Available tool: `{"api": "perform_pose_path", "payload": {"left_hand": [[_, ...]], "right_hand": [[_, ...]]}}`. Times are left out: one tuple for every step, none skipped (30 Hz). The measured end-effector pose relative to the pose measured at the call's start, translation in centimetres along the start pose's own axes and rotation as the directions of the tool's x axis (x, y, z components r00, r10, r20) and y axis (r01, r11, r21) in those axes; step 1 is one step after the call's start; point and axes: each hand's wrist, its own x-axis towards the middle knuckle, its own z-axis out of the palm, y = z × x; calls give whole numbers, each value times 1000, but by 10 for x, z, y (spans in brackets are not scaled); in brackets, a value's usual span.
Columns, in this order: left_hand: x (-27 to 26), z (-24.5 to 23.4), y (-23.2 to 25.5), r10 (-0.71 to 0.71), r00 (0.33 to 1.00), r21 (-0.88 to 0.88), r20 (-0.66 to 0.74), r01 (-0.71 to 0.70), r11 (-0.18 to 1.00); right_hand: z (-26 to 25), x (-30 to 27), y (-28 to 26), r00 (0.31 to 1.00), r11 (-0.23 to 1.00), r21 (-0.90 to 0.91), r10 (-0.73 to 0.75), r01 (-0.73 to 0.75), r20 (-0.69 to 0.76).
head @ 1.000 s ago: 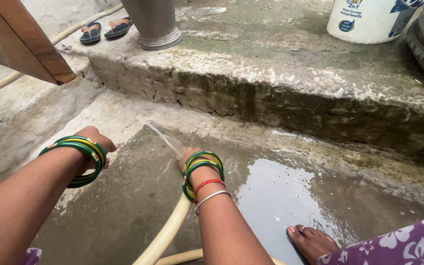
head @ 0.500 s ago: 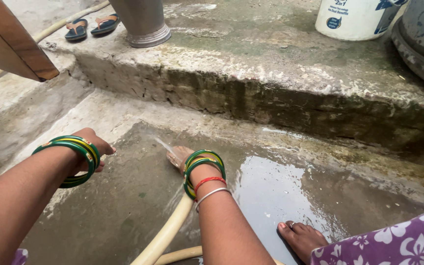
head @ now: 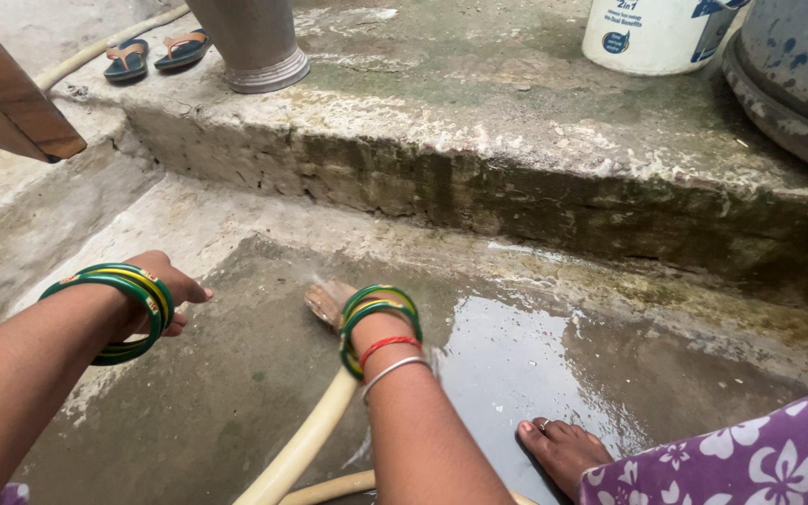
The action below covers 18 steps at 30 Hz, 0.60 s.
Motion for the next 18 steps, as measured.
{"api": "perform_pose_path", "payload": {"left_hand": [[1, 1, 0, 3, 1000, -6, 4, -3, 1000], [1, 3, 0, 5, 1000, -5, 6, -5, 1000], [0, 5, 0, 15, 1000, 6, 22, -15, 1000], [-2, 5, 1, 23, 999, 17, 38, -24, 1000], [-5, 6, 4, 25, 999, 19, 38, -26, 999], [-9, 7, 6, 49, 995, 22, 90, -51, 998], [-15, 8, 10, 72, 987, 23, 142, -76, 997], [-21, 10, 14, 76, 987, 24, 143, -80, 997], [-28, 11, 17, 77, 974, 58, 214, -91, 994], [-33, 13, 21, 76, 956, 89, 285, -105, 990], [-36, 14, 24, 80, 954, 88, 287, -110, 990], [-39, 17, 25, 76, 931, 87, 357, -114, 990], [-40, 21, 24, 71, 903, 86, 424, -118, 989], [-39, 25, 24, 74, 901, 86, 428, -122, 989], [-38, 29, 23, 67, 883, 90, 465, -123, 988], [-36, 33, 21, 59, 864, 96, 501, -123, 988], [-34, 37, 18, 59, 862, 98, 503, -125, 987], [-33, 39, 15, 56, 867, 106, 495, -124, 987]], "right_hand": [[0, -1, 1, 1000, 1000, 1, 2, -2, -1], [1, -1, 1, 997, 995, -78, -71, 69, -20], [1, -3, 1, 989, 978, -159, -144, 137, -33], [-1, -5, -1, 989, 978, -156, -144, 137, -34], [-3, -7, -5, 996, 992, -96, -80, 78, -26], [-5, -11, -8, 1000, 999, -34, -17, 17, -13], [-7, -18, -11, 1000, 999, -32, -16, 15, -13], [-11, -25, -14, 999, 999, -44, -31, 30, -14], [-16, -32, -19, 997, 994, -89, -69, 66, -27], [-22, -37, -27, 991, 987, -108, -127, 121, -51], [-29, -39, -40, 977, 977, -93, -198, 191, -77], [-32, -36, -64, 959, 964, -63, -265, 260, -102], [-36, -27, -98, 938, 944, 28, -324, 330, -125], [-39, -14, -143, 913, 905, 145, -380, 400, -147], [-43, 0, -195, 886, 847, 263, -432, 462, -167], [-45, 10, -244, 875, 803, 349, -452, 484, -172], [-46, 17, -281, 872, 774, 405, -458, 486, -172], [-45, 24, -311, 870, 748, 450, -462, 488, -175]]}}
